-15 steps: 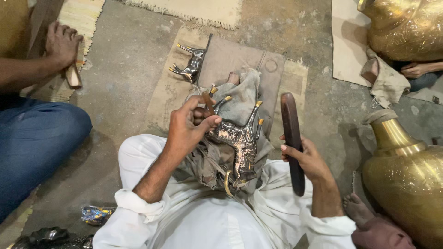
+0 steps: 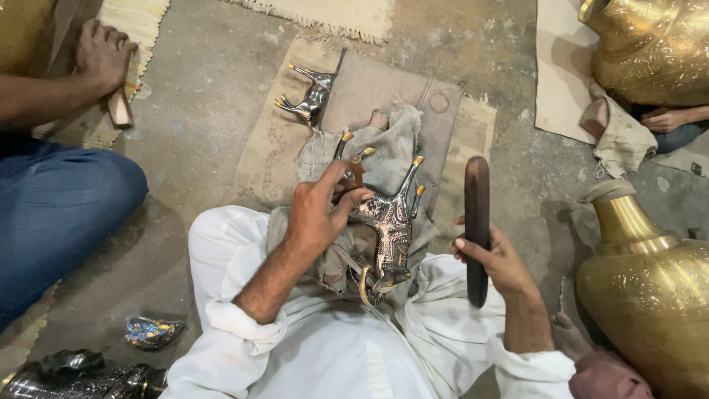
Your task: The person sits cross-legged on the floor holding a silver-toned animal figurine against a cloth in their lap, and uses a chisel and a wooden mallet to strike and refine details on the figurine, repositioning it between strikes. Other metal figurines and large brass vessels lie on the floor around them.
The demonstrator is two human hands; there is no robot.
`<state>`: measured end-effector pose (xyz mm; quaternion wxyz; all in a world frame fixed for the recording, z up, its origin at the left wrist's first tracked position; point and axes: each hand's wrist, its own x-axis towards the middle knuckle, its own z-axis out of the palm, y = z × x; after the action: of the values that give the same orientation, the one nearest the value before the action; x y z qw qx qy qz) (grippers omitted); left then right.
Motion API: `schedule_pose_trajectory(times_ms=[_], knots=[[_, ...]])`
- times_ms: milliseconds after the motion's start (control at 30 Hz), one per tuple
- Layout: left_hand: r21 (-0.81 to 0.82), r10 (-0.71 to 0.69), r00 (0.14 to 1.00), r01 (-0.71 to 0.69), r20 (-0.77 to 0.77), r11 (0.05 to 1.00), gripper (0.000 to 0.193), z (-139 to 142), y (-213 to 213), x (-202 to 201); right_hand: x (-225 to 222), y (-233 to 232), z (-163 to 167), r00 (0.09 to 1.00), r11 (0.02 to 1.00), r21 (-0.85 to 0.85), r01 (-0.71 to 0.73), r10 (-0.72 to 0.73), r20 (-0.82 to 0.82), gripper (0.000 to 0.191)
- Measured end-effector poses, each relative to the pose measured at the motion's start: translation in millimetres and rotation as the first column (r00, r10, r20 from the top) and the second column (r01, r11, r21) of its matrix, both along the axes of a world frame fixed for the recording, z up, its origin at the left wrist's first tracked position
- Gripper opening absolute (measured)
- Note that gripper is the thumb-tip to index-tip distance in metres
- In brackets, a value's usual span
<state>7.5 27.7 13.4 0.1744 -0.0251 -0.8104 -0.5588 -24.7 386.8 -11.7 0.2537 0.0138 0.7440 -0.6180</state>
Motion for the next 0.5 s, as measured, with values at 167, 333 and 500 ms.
schedule_pose_trajectory(times_ms=[167, 333, 500], knots=[[-0.024, -0.011, 1.0, 0.01, -0.017, 1.0, 0.041, -2.7, 1.8, -2.1, -45.6, -44.9, 60.7, 0.879, 0.855, 0.518, -0.015, 0.258, -0.4, 0.041], [0.0, 0.002, 0.999, -0.002, -0.054, 1.0, 0.042, -3.7, 3.4, -2.6, -78.7, -104.6, 125.3, 0.546, 0.75, 0.659, 0.061, 0.528, -0.65, 0.031], [-0.028, 0.015, 0.998, -0.017, -0.058, 0.999, 0.043, -4.7, 4.7, -5.1, -96.0, -135.1, 175.0, 0.399, 0.311, 0.943, 0.116, 0.855, -0.331, 0.034]])
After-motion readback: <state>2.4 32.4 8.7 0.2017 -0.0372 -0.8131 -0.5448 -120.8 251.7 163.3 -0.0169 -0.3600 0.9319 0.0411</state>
